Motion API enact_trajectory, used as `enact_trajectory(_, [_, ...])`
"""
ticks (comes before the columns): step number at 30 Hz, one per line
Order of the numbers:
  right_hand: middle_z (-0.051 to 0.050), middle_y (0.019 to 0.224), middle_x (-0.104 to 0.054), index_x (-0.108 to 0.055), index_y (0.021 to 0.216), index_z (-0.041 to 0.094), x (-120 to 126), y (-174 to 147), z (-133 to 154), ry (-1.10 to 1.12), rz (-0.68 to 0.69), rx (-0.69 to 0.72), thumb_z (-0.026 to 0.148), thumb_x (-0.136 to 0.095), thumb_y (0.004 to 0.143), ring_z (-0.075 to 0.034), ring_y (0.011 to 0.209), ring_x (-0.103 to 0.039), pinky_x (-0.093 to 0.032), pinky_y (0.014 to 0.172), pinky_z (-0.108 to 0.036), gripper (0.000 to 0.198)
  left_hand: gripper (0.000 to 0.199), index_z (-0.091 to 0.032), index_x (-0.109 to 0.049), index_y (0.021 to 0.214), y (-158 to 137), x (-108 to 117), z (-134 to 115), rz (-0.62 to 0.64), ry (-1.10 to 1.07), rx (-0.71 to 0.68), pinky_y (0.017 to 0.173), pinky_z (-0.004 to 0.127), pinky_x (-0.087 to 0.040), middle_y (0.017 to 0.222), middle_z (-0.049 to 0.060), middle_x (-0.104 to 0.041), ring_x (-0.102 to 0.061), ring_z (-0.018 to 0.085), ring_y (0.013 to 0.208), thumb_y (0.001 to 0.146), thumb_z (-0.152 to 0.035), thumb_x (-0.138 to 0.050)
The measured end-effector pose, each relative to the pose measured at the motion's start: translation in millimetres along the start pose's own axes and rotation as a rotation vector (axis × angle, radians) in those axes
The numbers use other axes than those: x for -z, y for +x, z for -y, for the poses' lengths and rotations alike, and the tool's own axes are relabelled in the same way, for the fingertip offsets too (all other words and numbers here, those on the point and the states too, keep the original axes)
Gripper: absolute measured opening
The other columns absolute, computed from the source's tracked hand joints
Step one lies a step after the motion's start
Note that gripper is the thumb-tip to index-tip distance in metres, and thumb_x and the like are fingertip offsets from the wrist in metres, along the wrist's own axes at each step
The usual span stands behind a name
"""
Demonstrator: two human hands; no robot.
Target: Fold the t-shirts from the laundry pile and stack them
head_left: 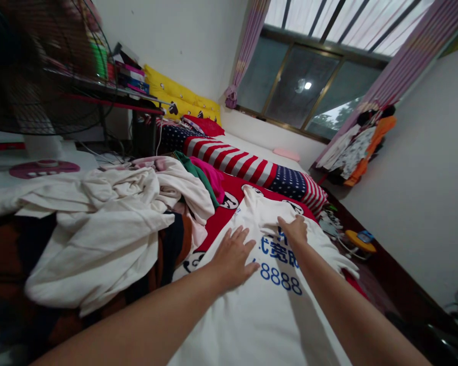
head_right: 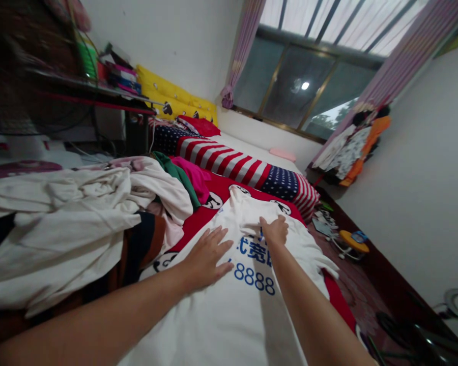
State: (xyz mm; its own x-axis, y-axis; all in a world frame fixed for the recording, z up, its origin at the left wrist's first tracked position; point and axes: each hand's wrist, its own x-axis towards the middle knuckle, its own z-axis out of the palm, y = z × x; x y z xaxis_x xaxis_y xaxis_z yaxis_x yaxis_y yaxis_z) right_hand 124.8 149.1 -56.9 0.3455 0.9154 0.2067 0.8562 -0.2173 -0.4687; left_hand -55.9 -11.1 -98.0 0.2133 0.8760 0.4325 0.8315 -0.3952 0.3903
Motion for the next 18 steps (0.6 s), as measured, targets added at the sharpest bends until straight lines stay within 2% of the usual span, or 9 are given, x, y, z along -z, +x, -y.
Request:
enact_trajectory(3, [-0.025,0.131,-0.046,-0.031,0.141,0.013,4,-20,-3,0.012,0.034,0.038,0.052,-0.061,0.077,-0.035,0.119,-0.053,-0.045,0.092,-0.041,0.080,0.032,-0.017,-0.064,0.107,1,9,-5,-0.059,0.041,0.002,0.100,0.040,-0.041,0.124,0.012,-0.056,-0.050,0.027,0.118,0.081,-0.035,-0.063])
enact_trajectory(5, [-0.024,0.128,-0.047,-0.031,0.141,0.013,4,-31,-5,0.017,0.054,0.097,0.050,-0.062,0.077,-0.034,0.116,-0.054,-0.046,0.091,-0.040,0.080,0.021,-0.018,-0.065,0.096,-1,20,-12,-0.016,0.073,0.018,0.087,0.035,-0.047,0.107,0.009,-0.062,-0.057,0.024,0.104,0.081,-0.032,-0.062])
enact_trajectory(7, [-0.024,0.128,-0.046,-0.032,0.141,0.013,2,-37,-8,0.018,0.050,0.168,0.045,-0.063,0.076,-0.033,0.113,-0.056,-0.046,0.091,-0.039,0.079,0.020,-0.019,-0.067,0.087,-6,37,-22,0.108,0.110,0.041,0.078,0.035,-0.049,0.092,0.008,-0.066,-0.061,0.025,0.092,0.082,-0.036,-0.059])
enact_trajectory(9, [-0.022,0.131,-0.042,-0.036,0.139,0.014,0,-40,-11,0.015,0.033,0.247,0.038,-0.065,0.076,-0.030,0.111,-0.056,-0.045,0.092,-0.037,0.073,0.031,-0.018,-0.069,0.079,-16,59,-35,0.250,0.159,0.061,0.072,0.038,-0.050,0.081,0.009,-0.067,-0.064,0.027,0.082,0.081,-0.047,-0.057])
enact_trajectory(13, [-0.013,0.135,-0.041,-0.058,0.120,0.019,-6,-40,-17,0.015,0.051,0.405,0.034,-0.065,0.077,-0.024,0.112,-0.054,-0.042,0.095,-0.033,0.046,0.051,-0.014,-0.070,0.070,-50,100,-61,0.473,0.242,0.107,0.071,0.044,-0.051,0.074,0.014,-0.066,-0.065,0.034,0.079,0.069,-0.064,-0.060])
enact_trajectory(15, [-0.009,0.129,-0.048,-0.064,0.112,0.021,-7,-40,-19,-0.012,0.084,0.488,0.037,-0.066,0.077,-0.024,0.113,-0.052,-0.042,0.095,-0.032,0.039,0.047,-0.014,-0.071,0.071,-71,109,-70,0.571,0.259,0.153,0.073,0.043,-0.051,0.076,0.015,-0.067,-0.066,0.034,0.080,0.064,-0.060,-0.065])
enact_trajectory(18, [-0.009,0.126,-0.051,-0.066,0.112,0.023,-8,-41,-21,-0.091,0.086,0.566,0.038,-0.064,0.080,-0.024,0.111,-0.053,-0.043,0.091,-0.032,0.035,0.033,-0.013,-0.072,0.076,-96,108,-73,0.654,0.293,0.161,0.074,0.042,-0.052,0.081,0.016,-0.069,-0.067,0.033,0.082,0.068,-0.044,-0.064])
